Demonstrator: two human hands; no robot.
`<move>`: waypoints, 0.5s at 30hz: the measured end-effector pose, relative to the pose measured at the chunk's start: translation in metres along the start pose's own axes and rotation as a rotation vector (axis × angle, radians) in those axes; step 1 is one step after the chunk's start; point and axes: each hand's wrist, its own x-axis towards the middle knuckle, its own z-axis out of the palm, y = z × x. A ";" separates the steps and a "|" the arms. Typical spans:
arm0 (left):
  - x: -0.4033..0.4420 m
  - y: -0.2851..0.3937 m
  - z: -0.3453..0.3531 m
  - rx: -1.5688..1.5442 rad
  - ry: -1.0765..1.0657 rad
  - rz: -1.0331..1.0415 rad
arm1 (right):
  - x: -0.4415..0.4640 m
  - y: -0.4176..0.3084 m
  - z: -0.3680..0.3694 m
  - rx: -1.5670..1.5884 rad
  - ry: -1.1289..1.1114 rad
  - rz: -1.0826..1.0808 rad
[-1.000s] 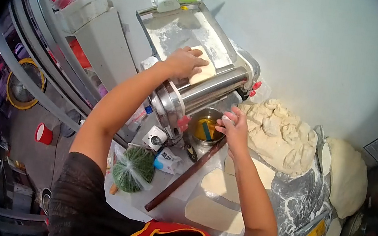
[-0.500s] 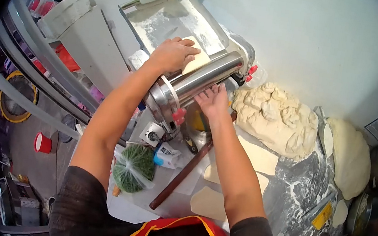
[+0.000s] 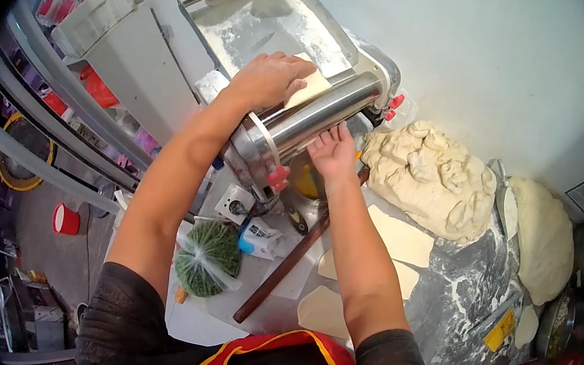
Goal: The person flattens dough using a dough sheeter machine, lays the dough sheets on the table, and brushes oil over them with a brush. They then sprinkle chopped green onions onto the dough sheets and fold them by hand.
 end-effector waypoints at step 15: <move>0.003 -0.004 0.004 0.005 -0.108 -0.005 | -0.004 0.002 -0.020 0.024 -0.286 0.155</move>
